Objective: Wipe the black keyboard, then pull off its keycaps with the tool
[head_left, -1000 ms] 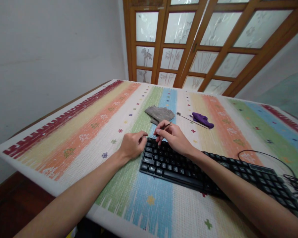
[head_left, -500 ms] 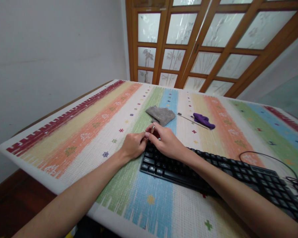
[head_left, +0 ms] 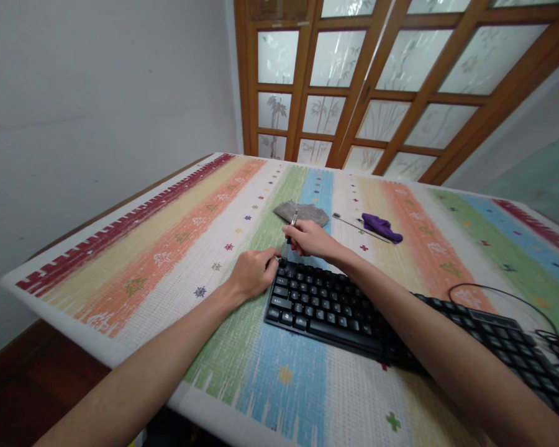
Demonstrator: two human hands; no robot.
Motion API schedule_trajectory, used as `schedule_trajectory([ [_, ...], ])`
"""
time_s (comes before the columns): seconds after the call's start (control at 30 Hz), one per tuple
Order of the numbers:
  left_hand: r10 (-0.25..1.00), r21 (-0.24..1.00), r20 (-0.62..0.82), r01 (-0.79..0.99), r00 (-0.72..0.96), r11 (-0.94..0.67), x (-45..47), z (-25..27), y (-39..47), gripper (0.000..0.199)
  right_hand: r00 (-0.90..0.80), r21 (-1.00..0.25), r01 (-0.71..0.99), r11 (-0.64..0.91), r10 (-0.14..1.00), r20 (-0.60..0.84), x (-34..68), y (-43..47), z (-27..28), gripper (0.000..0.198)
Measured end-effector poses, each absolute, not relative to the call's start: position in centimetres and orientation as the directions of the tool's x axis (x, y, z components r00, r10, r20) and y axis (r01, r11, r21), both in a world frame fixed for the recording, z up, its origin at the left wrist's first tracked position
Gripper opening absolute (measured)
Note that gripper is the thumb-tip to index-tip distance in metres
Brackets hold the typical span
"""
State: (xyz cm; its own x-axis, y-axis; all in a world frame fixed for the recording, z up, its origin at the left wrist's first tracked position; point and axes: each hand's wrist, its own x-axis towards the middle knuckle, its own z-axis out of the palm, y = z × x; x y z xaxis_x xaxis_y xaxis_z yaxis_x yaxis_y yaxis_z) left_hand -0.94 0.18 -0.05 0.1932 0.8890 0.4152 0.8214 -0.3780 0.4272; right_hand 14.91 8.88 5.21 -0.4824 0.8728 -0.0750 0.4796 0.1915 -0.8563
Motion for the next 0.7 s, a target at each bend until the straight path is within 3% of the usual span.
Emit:
schedule_trajectory([
  [0.07,0.903,0.474,0.394,0.804,0.171,-0.359,-1.0,0.1,0.3,0.025,-0.479,-0.886,0.45,0.113,0.868,-0.133,14.8,9.4,5.0,0.029],
  [0.17,0.919,0.591,0.366,0.726,0.146,-0.351,-1.0,0.5,0.4,0.026,-0.492,-0.903,0.412,0.124,0.864,-0.106,14.7,9.4,5.1,0.029],
  [0.3,0.938,0.773,0.319,0.535,0.138,-0.342,-1.1,1.1,0.6,0.029,-0.567,-0.915,0.295,0.275,0.821,0.065,15.2,8.7,5.8,0.026],
  [0.43,0.971,0.929,0.191,0.291,0.145,-0.227,-1.2,1.6,0.9,0.036,-0.622,-0.881,0.216,0.422,0.755,0.209,16.0,8.0,6.6,0.031],
  [0.7,0.973,0.986,0.078,0.129,0.219,-0.108,-1.3,1.6,1.0,0.049,-0.682,-0.879,0.178,0.442,0.7,0.214,17.6,6.8,6.8,0.037],
])
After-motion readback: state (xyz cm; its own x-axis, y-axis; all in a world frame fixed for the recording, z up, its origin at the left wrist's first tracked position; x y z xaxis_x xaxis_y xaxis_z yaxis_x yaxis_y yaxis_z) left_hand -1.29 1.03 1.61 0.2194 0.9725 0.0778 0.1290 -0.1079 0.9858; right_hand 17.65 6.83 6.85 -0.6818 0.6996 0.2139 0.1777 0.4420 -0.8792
